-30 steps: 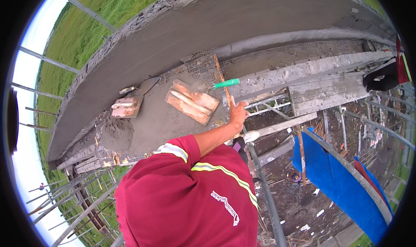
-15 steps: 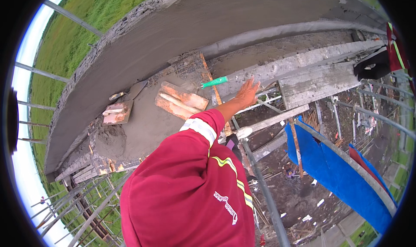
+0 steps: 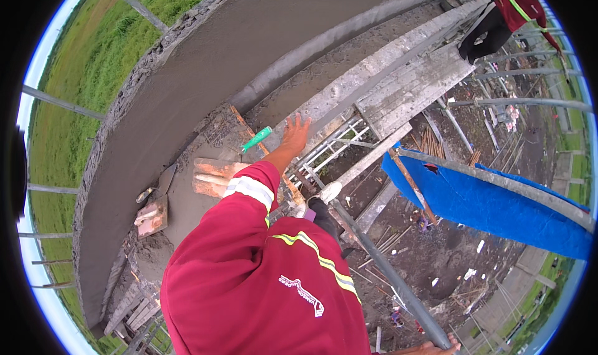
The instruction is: The person walks along a narrow scaffold on a circular concrete structure and smooths the wet concrete surface with a hand trowel. The person repeatedly levels and finishes the curved wall while moving around the structure.
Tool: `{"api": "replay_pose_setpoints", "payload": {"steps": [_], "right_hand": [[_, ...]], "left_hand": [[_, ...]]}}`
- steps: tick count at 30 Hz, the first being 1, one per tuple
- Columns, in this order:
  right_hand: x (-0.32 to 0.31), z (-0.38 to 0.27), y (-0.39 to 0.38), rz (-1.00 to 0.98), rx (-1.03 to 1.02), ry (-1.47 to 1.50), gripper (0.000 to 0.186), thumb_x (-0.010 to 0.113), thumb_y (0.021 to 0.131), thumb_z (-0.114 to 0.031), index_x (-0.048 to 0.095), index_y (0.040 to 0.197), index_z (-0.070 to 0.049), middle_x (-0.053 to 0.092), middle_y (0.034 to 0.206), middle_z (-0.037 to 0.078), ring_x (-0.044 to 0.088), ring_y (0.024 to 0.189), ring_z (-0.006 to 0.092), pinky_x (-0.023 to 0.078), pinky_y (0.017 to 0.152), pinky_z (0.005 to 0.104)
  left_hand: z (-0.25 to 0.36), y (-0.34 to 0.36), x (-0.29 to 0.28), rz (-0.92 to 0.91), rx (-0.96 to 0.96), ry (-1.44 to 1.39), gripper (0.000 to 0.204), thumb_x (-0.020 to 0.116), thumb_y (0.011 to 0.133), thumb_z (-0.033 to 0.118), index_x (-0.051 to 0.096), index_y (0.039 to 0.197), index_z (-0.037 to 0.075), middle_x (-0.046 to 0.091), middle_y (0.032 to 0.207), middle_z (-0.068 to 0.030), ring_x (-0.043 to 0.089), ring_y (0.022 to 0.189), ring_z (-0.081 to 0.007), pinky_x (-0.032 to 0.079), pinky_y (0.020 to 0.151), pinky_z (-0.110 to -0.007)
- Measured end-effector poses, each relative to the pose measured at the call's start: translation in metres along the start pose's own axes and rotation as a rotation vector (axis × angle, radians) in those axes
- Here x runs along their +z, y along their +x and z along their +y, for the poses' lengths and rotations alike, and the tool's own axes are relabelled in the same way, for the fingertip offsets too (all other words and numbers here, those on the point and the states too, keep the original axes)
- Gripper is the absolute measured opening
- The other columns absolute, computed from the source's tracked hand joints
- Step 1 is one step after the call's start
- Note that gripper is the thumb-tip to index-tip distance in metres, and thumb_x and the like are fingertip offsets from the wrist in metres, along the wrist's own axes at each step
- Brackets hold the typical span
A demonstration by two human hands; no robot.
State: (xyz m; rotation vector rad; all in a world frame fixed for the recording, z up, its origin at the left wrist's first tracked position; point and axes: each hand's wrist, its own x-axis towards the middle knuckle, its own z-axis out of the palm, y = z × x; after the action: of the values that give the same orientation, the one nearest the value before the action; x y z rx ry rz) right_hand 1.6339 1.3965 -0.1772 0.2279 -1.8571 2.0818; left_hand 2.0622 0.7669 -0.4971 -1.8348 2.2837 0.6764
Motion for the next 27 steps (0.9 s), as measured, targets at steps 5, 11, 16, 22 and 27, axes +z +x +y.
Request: {"api": "replay_pose_setpoints", "payload": {"steps": [5, 11, 16, 22, 27], "right_hand": [[0.031, -0.021, -0.026, -0.038, 0.010, 0.063, 0.022, 0.068, 0.092, -0.022, 0.054, 0.096, -0.006, 0.051, 0.080, 0.003, 0.051, 0.080, 0.0194, 0.044, 0.084, 0.0381], [0.039, -0.026, -0.037, -0.032, 0.035, 0.055, 0.018, 0.066, 0.093, -0.019, 0.053, 0.099, -0.007, 0.050, 0.083, 0.002, 0.051, 0.081, 0.0172, 0.045, 0.083, 0.0373], [0.042, -0.024, -0.041, 0.016, 0.066, 0.117, 0.021, 0.066, 0.093, -0.018, 0.050, 0.104, -0.009, 0.050, 0.083, 0.002, 0.049, 0.079, 0.0148, 0.046, 0.081, 0.0347], [0.046, -0.023, -0.043, 0.028, 0.060, 0.138, 0.022, 0.066, 0.093, -0.018, 0.052, 0.107, -0.009, 0.052, 0.082, 0.002, 0.051, 0.080, 0.0145, 0.046, 0.081, 0.0344], [0.046, -0.023, -0.046, 0.053, 0.084, 0.161, 0.021, 0.065, 0.094, -0.014, 0.052, 0.110, -0.010, 0.055, 0.083, 0.003, 0.055, 0.081, 0.0172, 0.048, 0.080, 0.0351]], "left_hand": [[-0.016, 0.011, 0.005, 0.069, 0.011, -0.009, 0.077, 0.056, 0.089, 0.004, 0.024, 0.156, 0.024, 0.022, 0.158, -0.0223, 0.030, 0.141, -0.0458, 0.033, 0.113, -0.055], [-0.017, 0.021, 0.006, 0.061, -0.016, 0.126, 0.097, 0.076, 0.080, 0.014, 0.017, 0.157, 0.021, 0.026, 0.154, -0.0230, 0.041, 0.131, -0.0440, 0.040, 0.107, -0.052], [-0.010, 0.026, -0.017, -0.027, -0.074, 0.119, 0.108, 0.084, 0.075, 0.024, 0.015, 0.157, 0.019, 0.035, 0.150, -0.0207, 0.041, 0.133, -0.0408, 0.037, 0.107, -0.053], [-0.017, 0.031, -0.031, -0.089, -0.081, 0.143, 0.123, 0.091, 0.065, 0.039, 0.014, 0.157, 0.011, 0.043, 0.144, -0.0218, 0.039, 0.134, -0.0388, 0.036, 0.108, -0.051], [-0.024, 0.036, -0.026, -0.075, -0.046, 0.116, 0.125, 0.092, 0.062, 0.042, 0.016, 0.156, 0.009, 0.041, 0.146, -0.0219, 0.036, 0.137, -0.0393, 0.038, 0.109, -0.050]]}}
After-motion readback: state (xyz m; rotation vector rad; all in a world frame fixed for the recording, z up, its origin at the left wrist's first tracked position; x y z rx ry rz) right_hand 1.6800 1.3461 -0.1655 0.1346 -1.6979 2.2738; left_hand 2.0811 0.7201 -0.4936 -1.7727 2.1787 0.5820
